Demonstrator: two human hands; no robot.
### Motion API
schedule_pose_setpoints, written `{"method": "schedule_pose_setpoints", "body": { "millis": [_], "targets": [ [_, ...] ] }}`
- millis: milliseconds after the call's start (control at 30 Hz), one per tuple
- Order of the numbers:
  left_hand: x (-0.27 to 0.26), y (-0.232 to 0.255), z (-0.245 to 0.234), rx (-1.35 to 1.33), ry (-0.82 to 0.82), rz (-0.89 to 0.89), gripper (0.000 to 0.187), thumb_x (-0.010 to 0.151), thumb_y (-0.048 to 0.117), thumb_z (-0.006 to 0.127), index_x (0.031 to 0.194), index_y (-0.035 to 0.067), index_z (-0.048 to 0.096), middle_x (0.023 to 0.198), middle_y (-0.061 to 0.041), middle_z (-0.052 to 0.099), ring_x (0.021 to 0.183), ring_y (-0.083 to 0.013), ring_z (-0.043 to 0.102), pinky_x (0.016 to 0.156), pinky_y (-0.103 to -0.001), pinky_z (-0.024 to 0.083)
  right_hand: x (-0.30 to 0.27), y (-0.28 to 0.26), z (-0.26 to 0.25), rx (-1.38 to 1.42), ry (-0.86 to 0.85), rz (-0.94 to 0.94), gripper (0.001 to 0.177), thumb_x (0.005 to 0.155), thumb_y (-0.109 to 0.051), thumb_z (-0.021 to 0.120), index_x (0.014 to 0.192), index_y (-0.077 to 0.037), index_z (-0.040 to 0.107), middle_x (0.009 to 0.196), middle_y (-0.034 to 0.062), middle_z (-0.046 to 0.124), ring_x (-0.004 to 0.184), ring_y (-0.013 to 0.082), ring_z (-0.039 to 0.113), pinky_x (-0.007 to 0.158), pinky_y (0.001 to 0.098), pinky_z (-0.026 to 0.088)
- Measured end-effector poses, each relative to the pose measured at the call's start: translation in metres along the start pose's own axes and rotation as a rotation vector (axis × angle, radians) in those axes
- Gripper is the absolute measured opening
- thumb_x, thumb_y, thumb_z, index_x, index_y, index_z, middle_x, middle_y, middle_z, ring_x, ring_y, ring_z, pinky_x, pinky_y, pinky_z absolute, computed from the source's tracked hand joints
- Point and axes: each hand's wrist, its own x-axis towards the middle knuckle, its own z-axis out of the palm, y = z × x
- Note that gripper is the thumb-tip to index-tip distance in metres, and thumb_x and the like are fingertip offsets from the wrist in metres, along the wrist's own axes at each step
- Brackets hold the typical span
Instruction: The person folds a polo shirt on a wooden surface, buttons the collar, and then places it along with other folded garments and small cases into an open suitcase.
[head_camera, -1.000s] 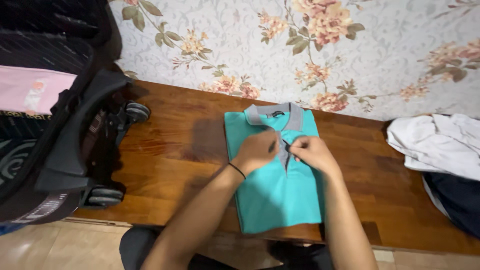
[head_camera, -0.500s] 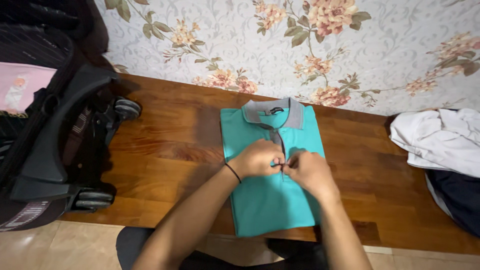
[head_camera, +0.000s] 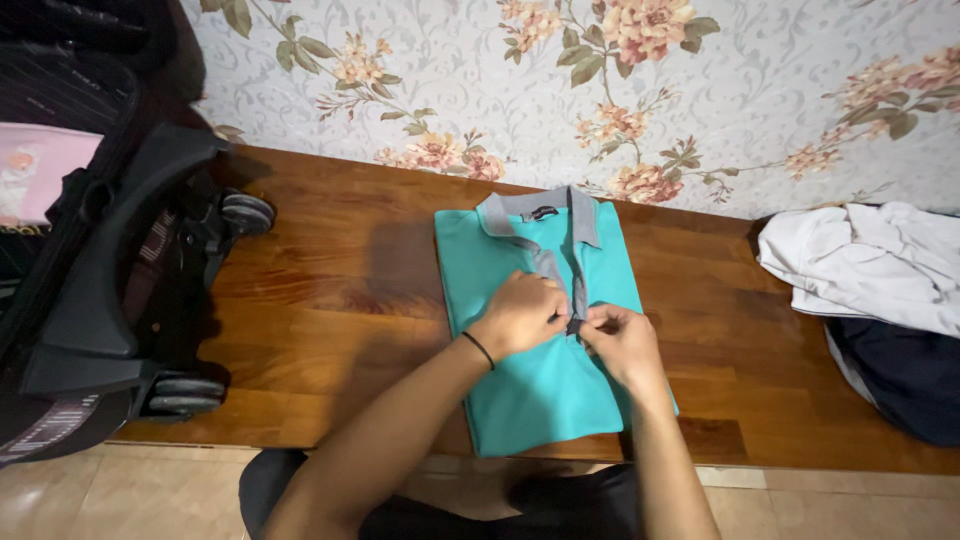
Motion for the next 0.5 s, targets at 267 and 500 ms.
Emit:
{"method": "schedule_pose_setpoints", "body": {
  "millis": [267,500],
  "targets": [
    [0.002,-0.005,-0.008,-0.31,-0.055,-0.089,0.013,0.086,0.021,0.073,0.085,0.008,0.07,0.081,-0.011,0.073,0.077,-0.0312,0.071,0.069,-0.043,0.055,-0.015,-0.045,0.016,-0.359,0.156,0.015,0.019,0.077,-0.015,0.082,0.09,-0.001,0.079,0.073,0.0062,0.077,0.066,0.0097,0.07,0.064,0.0257,0.055],
    [0.002,-0.009,-0.003,-0.4,-0.074,-0.077,0.007,0.086,0.014,0.069,0.088,0.008,0.072,0.084,-0.01,0.076,0.079,-0.0287,0.073,0.07,-0.039,0.057,-0.013,-0.043,0.012,-0.473,0.089,-0.086,0.018,0.076,-0.014,0.081,0.084,0.001,0.076,0.069,0.0074,0.075,0.062,0.0116,0.069,0.062,0.0282,0.055]
  ]
}}
